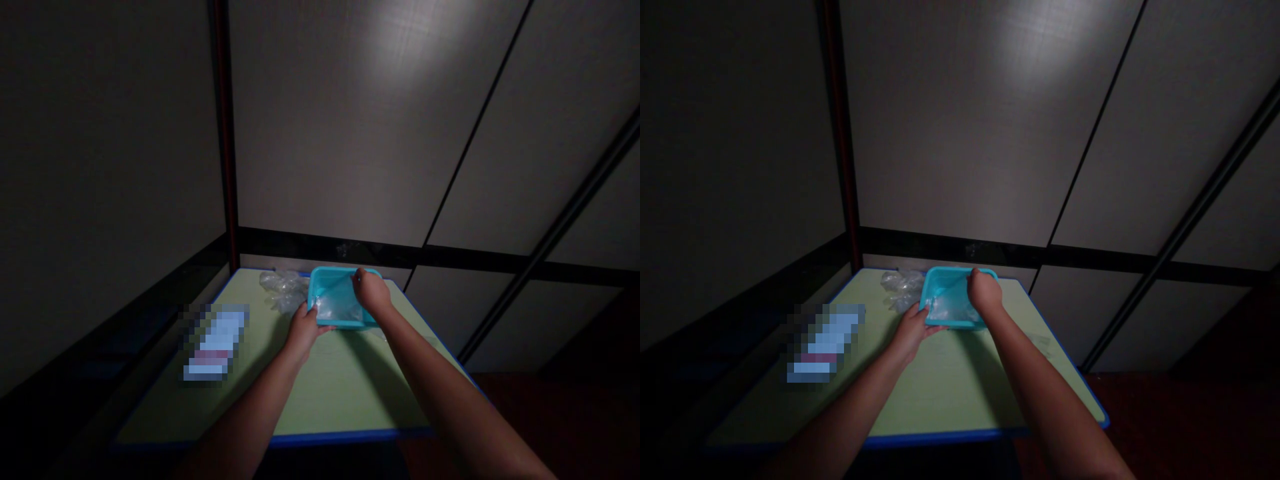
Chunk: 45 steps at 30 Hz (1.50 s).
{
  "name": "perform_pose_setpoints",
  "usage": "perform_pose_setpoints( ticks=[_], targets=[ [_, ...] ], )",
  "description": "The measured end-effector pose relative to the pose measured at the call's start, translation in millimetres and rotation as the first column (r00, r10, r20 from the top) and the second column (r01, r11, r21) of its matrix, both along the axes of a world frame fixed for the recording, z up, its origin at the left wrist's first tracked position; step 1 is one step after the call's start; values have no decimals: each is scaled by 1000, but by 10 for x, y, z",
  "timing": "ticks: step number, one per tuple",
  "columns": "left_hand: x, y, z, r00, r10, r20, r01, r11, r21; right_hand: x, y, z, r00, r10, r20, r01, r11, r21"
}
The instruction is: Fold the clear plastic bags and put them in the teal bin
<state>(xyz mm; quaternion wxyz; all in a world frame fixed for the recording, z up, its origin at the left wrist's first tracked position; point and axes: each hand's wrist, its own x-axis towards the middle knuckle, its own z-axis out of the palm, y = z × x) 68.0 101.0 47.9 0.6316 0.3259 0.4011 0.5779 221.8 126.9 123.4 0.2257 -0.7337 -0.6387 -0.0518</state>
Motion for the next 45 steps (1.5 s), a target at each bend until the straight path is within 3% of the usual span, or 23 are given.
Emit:
perform_pose_setpoints(
  ticks=[8,13,26,35,45],
  targets=[
    [1,-20,23,1000,11,-2,-11,1000,-5,-40,63,16,996,60,-67,-60,998,-1],
    [-3,-21,19,1000,9,2,-9,1000,-13,-7,96,-59,991,87,-99,-93,994,-58],
    [-11,-33,3,999,-20,-36,20,1000,5,56,22,-125,995,5,96,15,979,-205],
    [1,-48,29,999,-11,-38,11,1000,19,-46,-179,-74,973,42,229,22,963,-270],
    [11,-62,30,997,-29,-76,32,998,46,-53,-190,-96,956,75,283,14,954,-300]
  ],
)
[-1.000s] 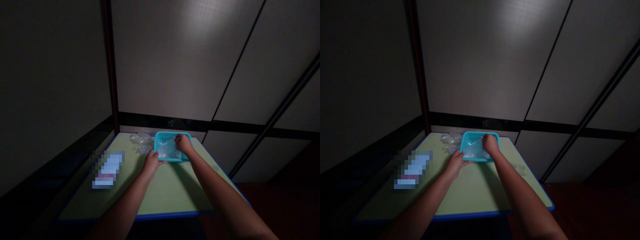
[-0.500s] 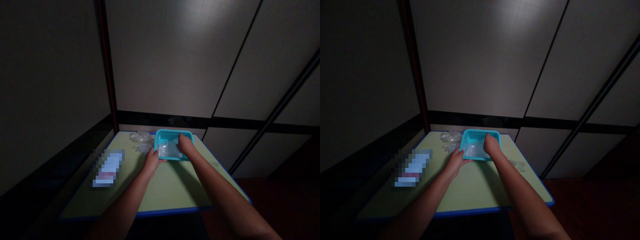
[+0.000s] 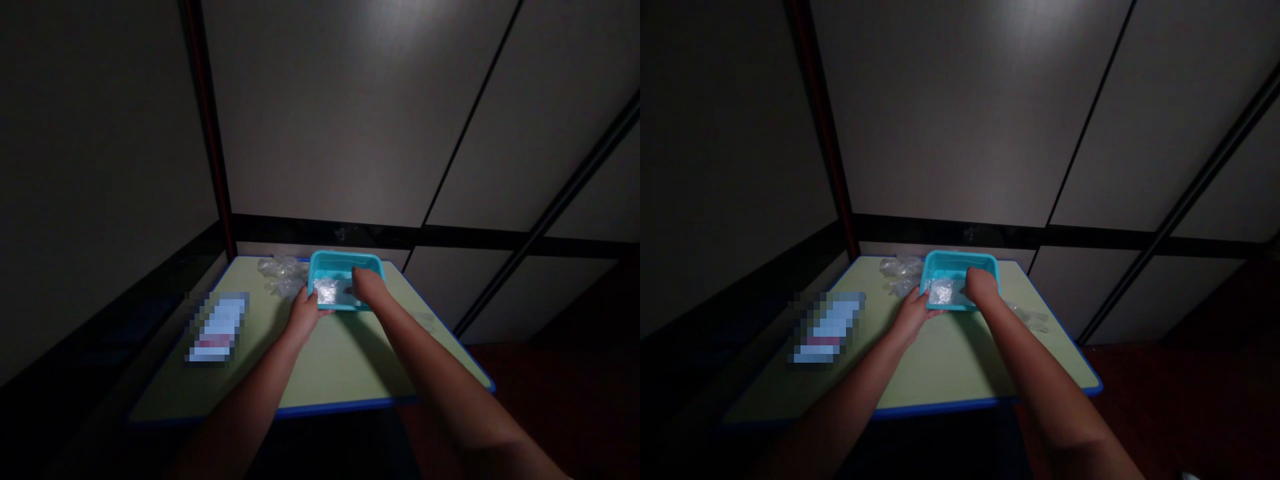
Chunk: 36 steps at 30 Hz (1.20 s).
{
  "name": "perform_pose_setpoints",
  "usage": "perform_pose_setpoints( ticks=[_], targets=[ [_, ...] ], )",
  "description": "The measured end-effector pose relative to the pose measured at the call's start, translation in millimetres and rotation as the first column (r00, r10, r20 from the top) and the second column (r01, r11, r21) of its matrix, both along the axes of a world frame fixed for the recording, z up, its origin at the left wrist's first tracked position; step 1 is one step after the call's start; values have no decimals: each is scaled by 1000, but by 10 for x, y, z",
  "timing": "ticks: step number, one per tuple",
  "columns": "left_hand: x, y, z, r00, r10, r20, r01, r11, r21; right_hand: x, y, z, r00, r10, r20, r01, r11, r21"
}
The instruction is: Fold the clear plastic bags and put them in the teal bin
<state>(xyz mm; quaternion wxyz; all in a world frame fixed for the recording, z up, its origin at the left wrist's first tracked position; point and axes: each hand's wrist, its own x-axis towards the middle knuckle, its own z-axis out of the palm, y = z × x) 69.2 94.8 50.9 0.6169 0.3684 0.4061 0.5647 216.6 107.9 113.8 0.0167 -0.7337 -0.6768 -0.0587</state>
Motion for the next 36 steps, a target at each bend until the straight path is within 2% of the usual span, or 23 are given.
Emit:
perform_pose_setpoints(
  ticks=[5,12,17,22,25,30,33,36],
  targets=[
    [1,-16,0,1000,-8,-6,8,1000,24,-8,-10,58,997,79,18,-80,996,42],
    [-1,16,-46,1000,6,18,-6,1000,21,40,40,93,976,208,-70,-216,969,-121],
    [0,-4,-23,1000,-12,-15,12,999,32,31,33,19,987,139,-78,-140,990,-8],
    [-1,-9,-29,1000,-11,-18,12,999,37,-16,19,-30,982,122,-146,-120,992,26],
    [-3,4,-46,1000,-6,-24,6,999,36,-13,16,-12,948,193,-254,-210,977,-39],
    [-8,19,-67,1000,-17,-11,17,999,45,71,-9,35,823,343,-452,-460,870,-177],
    [-10,25,-79,1000,-5,2,5,999,38,117,-5,17,796,343,-499,-481,858,-178],
    [-11,26,-88,1000,1,19,-2,999,38,137,33,-30,790,304,-532,-452,875,-172]
  ],
)
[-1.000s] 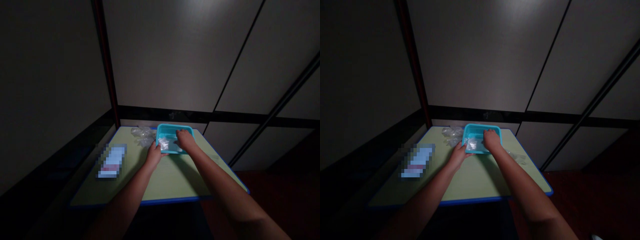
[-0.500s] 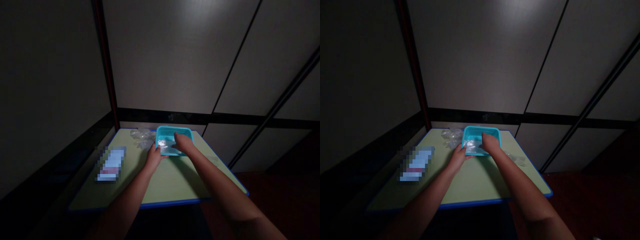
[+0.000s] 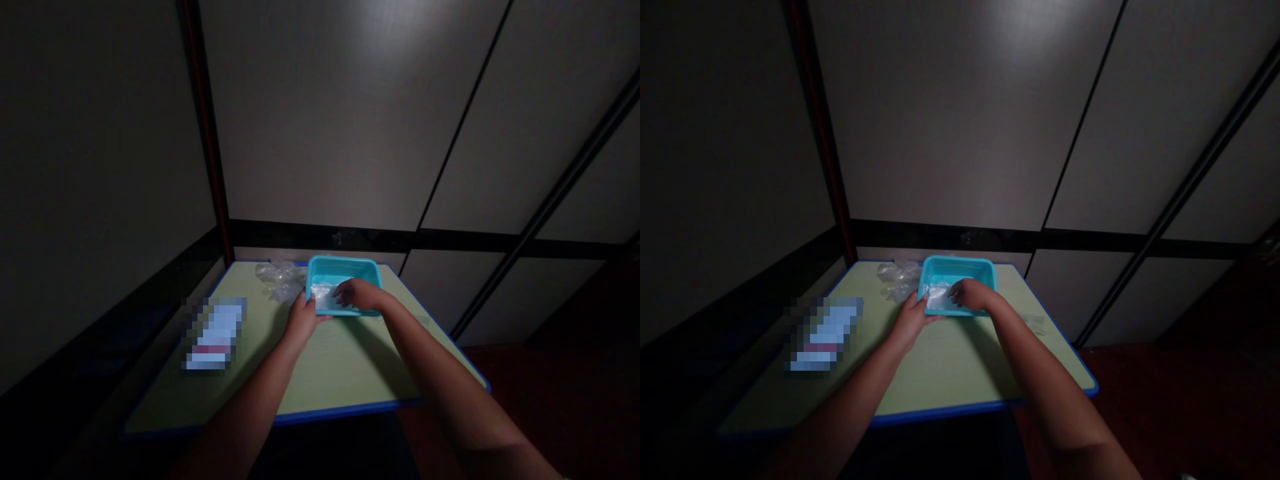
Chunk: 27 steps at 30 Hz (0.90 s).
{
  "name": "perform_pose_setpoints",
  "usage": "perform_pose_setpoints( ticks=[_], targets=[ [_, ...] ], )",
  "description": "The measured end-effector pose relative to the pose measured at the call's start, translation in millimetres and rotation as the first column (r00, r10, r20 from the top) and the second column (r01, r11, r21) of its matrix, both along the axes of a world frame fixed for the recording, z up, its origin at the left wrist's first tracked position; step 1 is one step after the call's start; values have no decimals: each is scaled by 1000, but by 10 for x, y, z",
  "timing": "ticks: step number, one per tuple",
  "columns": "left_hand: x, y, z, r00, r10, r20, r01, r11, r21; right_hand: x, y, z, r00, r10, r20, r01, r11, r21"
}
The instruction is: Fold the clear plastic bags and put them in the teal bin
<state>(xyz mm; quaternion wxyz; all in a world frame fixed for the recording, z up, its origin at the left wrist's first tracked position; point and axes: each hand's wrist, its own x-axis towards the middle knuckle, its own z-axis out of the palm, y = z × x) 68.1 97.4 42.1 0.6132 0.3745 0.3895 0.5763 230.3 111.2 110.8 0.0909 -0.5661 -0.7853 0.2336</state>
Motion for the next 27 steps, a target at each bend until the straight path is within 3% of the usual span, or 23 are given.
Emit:
perform_pose_setpoints(
  ticks=[10,17,21,27],
  targets=[
    [-3,16,-13,1000,-17,5,18,1000,-20,3,171,-131,985,-127,-114,120,990,-71],
    [-4,11,-11,999,-27,-17,27,999,-18,-66,241,-119,979,-142,-148,125,985,-119],
    [-9,4,-10,1000,-18,-12,18,1000,-11,-23,249,-9,982,-124,-142,129,991,21],
    [-8,5,-11,1000,10,-19,-10,1000,-18,94,88,164,992,-124,-23,125,950,285]
  ],
)
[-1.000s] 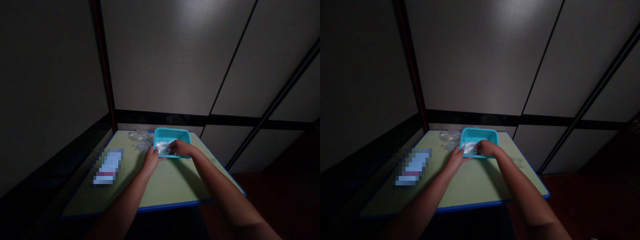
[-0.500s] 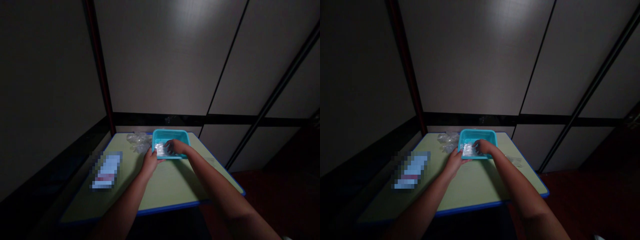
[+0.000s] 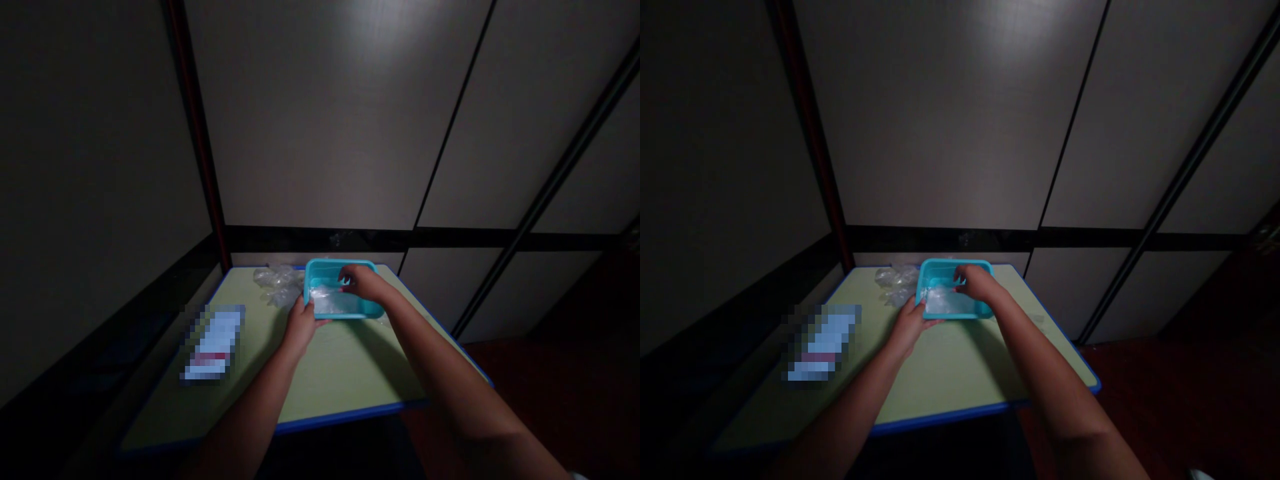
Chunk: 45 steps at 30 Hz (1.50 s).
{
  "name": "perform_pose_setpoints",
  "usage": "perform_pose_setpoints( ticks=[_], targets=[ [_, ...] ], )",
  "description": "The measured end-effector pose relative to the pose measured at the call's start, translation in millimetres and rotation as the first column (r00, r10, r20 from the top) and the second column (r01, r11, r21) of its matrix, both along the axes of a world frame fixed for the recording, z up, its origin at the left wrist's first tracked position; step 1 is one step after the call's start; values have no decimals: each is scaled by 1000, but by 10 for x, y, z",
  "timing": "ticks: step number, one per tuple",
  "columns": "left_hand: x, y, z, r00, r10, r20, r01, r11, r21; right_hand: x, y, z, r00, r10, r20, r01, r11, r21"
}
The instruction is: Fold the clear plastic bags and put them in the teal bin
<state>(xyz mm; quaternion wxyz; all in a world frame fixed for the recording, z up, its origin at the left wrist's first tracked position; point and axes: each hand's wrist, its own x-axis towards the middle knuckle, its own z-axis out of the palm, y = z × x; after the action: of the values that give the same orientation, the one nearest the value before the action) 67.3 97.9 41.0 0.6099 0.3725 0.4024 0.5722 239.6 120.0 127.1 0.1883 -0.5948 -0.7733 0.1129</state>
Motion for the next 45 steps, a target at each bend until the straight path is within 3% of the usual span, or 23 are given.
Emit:
perform_pose_setpoints(
  ticks=[6,17,24,30,37,40,42,45],
  targets=[
    [8,-6,17,1000,-5,-19,4,1000,-4,-24,-124,-22,960,58,275,-72,997,41],
    [-11,-11,3,999,-29,15,29,1000,9,-86,118,-174,962,83,262,-90,996,17],
    [-4,-27,17,999,-34,13,34,999,10,-110,227,-234,950,35,310,-45,999,25],
    [-8,-28,8,999,-38,-3,38,999,21,-173,157,-251,925,-54,376,20,995,93],
    [2,-39,45,1000,-26,-3,26,1000,4,-263,-8,-108,921,-113,373,65,988,138],
    [6,-34,59,1000,-13,-3,13,1000,-8,-250,-12,-40,939,-59,337,51,998,33],
    [7,-28,56,1000,-8,0,8,1000,-11,-219,16,-14,954,36,298,0,993,-122],
    [7,-21,45,1000,-17,7,17,1000,-3,-170,90,-26,962,194,192,-103,909,-404]
  ],
)
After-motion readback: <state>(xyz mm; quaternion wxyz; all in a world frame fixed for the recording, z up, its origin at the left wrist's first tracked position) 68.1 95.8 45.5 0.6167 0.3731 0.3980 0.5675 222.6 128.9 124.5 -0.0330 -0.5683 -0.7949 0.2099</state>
